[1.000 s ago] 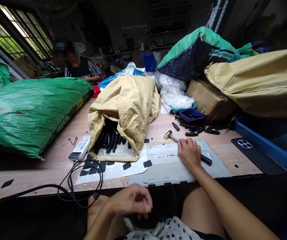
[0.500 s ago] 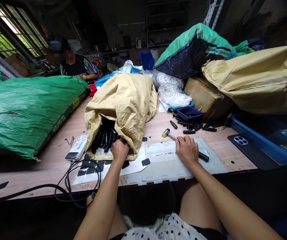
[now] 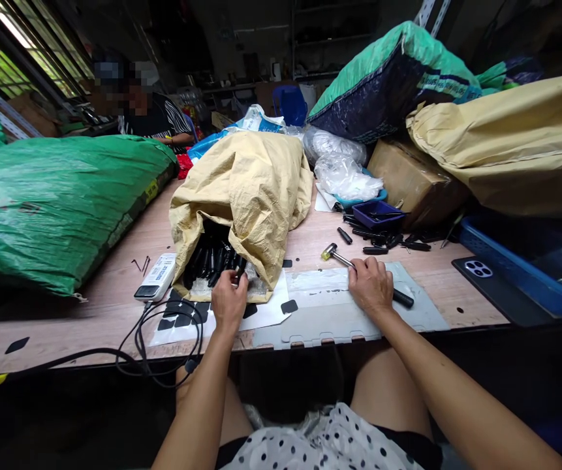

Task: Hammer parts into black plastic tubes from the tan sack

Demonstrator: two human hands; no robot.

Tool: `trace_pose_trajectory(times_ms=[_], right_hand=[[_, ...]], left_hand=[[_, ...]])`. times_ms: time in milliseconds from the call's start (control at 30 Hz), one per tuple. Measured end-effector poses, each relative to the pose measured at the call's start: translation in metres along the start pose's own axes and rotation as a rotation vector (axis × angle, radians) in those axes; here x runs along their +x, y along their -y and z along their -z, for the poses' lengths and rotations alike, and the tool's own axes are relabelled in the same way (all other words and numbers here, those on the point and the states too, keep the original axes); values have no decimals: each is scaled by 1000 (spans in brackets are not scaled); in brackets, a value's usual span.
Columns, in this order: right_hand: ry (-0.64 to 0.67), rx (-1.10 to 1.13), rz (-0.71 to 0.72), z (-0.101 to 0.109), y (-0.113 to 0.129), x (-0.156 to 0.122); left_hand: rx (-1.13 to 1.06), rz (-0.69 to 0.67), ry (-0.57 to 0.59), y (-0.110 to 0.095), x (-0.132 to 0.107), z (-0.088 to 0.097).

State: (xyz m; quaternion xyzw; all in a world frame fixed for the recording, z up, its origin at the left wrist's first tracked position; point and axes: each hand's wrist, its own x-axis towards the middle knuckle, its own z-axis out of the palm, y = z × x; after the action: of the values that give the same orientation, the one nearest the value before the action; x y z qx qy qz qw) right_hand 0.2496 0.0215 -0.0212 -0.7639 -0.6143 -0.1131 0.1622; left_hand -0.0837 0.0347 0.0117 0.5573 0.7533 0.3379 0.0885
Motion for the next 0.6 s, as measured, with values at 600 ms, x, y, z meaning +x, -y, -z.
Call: trace_pose_trajectory(times_ms=[600], right_hand=[[-9, -1, 2, 1, 1, 0]], left_hand=[[-183, -607, 514, -65, -39, -62]])
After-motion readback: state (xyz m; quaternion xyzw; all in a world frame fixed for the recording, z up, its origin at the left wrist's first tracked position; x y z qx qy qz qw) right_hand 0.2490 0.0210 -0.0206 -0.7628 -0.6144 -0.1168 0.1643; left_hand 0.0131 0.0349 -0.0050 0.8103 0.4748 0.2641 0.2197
